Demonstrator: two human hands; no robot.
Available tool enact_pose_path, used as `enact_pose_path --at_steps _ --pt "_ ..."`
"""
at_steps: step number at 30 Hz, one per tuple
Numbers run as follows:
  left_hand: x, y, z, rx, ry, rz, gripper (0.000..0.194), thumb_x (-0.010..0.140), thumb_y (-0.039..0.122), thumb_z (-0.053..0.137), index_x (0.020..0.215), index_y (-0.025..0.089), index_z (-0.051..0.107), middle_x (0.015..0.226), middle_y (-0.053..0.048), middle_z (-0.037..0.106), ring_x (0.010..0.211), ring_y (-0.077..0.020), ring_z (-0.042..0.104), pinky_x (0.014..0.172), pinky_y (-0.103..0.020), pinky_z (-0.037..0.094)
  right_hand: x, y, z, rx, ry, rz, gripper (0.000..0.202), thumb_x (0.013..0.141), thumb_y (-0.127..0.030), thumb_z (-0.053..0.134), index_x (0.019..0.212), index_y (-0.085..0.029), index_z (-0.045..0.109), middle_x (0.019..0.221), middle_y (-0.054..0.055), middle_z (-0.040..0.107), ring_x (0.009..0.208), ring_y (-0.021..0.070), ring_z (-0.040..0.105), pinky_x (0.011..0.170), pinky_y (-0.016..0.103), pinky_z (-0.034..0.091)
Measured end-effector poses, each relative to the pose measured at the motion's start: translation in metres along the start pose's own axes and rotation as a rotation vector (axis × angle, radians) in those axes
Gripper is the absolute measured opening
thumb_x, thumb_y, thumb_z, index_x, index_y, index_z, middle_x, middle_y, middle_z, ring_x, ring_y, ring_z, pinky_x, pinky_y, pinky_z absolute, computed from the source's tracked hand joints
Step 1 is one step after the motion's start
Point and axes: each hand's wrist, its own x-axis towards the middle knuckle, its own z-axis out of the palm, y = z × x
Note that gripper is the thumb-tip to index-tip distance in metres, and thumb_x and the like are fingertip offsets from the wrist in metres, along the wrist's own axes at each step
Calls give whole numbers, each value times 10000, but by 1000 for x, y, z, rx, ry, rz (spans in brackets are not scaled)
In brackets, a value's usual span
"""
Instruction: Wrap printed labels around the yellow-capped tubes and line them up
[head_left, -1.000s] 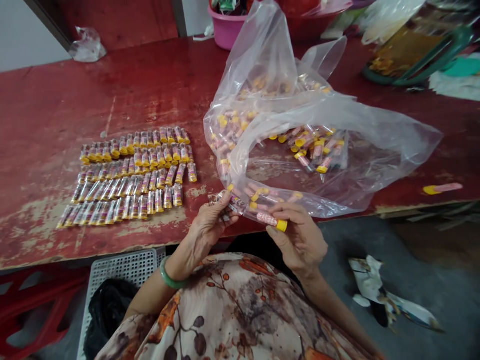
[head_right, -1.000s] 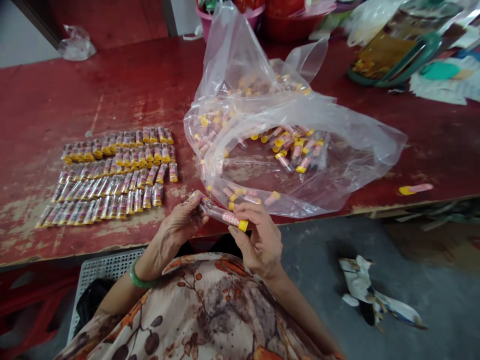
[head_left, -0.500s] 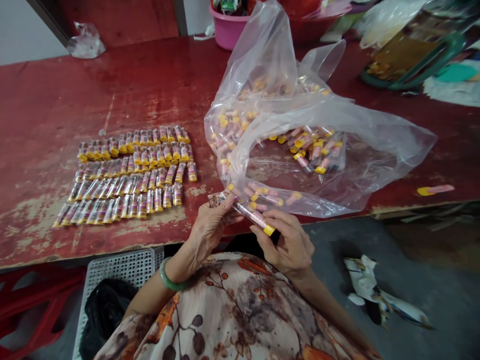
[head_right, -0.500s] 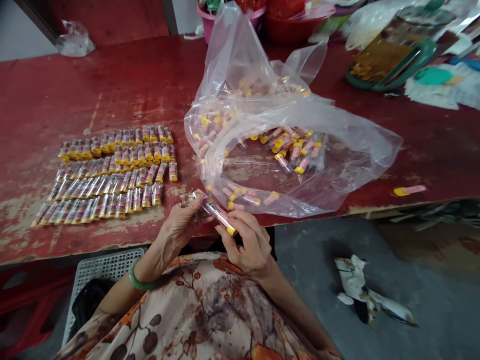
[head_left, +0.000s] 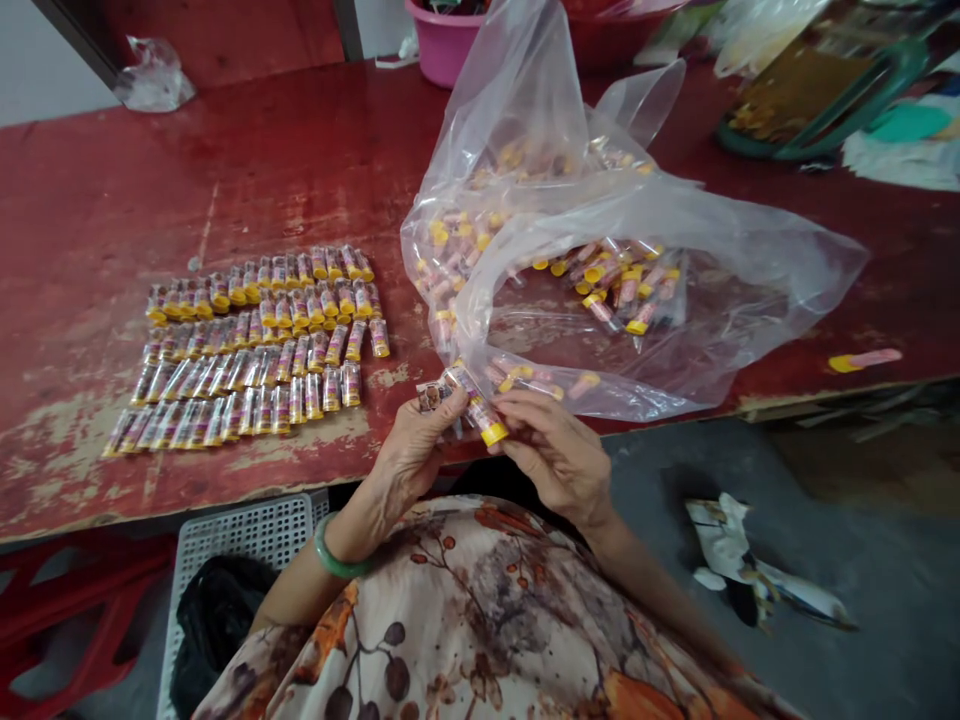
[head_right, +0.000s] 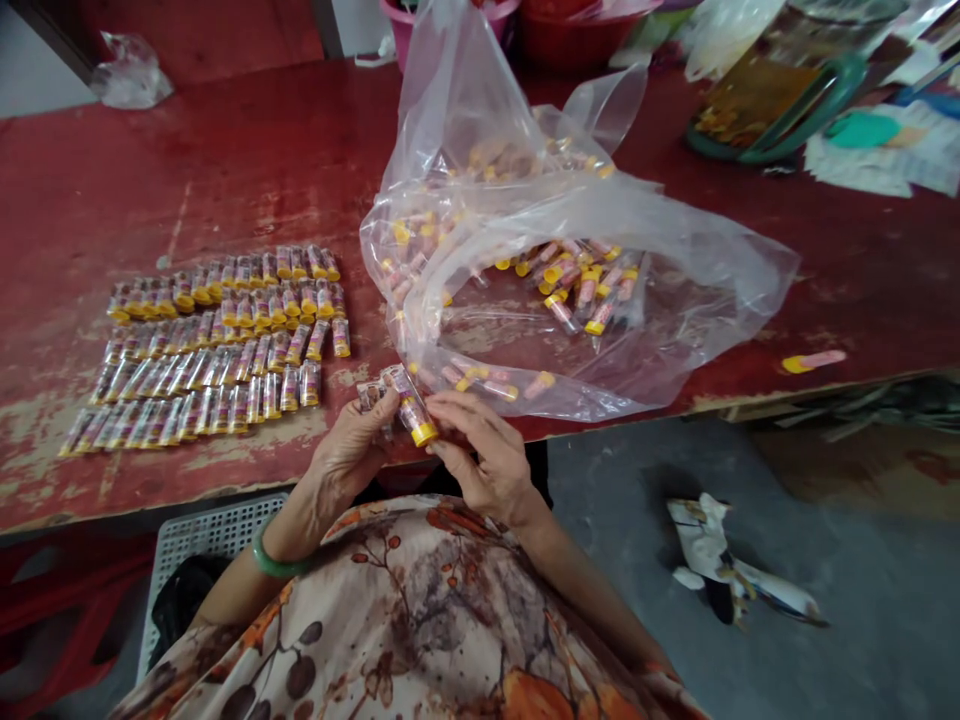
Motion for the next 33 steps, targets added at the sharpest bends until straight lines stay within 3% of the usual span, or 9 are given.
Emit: enact_pose_path --at_steps 5,11,18,23,29,33 --pt "-6 1 4 27 -25 35 322 539 321 879 759 143 726 745 -20 720 633 -121 638 653 -238 529 0 -17 4 -76 200 -27 340 777 -82 623 1070 -246 673 1023 67 704 908 210 688 797 376 595" --pt "-17 -6 5 44 -78 46 313 562 316 870 800 160 739 852 -53 745 735 -178 683 690 -288 564 2 -26 11 -94 331 -61 311 750 -17 610 945 -246 687 897 44 708 767 174 691 654 307 596" --pt "-20 -9 7 32 -122 60 273 588 306 858 788 156 748 775 -47 736 652 -165 671 652 -301 578 -2 -25 11 -125 363 -132 281 724 24 628 887 -201 672 905 55 704 756 162 687 604 275 582" --pt "-18 -12 5 22 -129 64 242 609 278 848 792 153 750 803 -42 742 699 -148 678 697 -270 576 -1 -23 13 -129 360 -174 293 720 49 621 880 -193 666 899 55 704 739 152 680 557 248 558" --pt "-16 -11 5 2 -113 36 283 594 283 855 822 156 746 835 -41 738 713 -160 678 695 -292 576 -4 -19 14 -182 379 -180 292 714 47 622 875 -192 670 895 49 709 740 158 683 584 257 563" --pt "-21 -9 10 7 -76 -6 305 596 317 849 816 138 736 803 -49 726 689 -160 667 676 -294 562 -7 -21 12 -220 294 -133 274 727 20 637 893 -195 669 912 46 708 777 163 691 667 275 579"
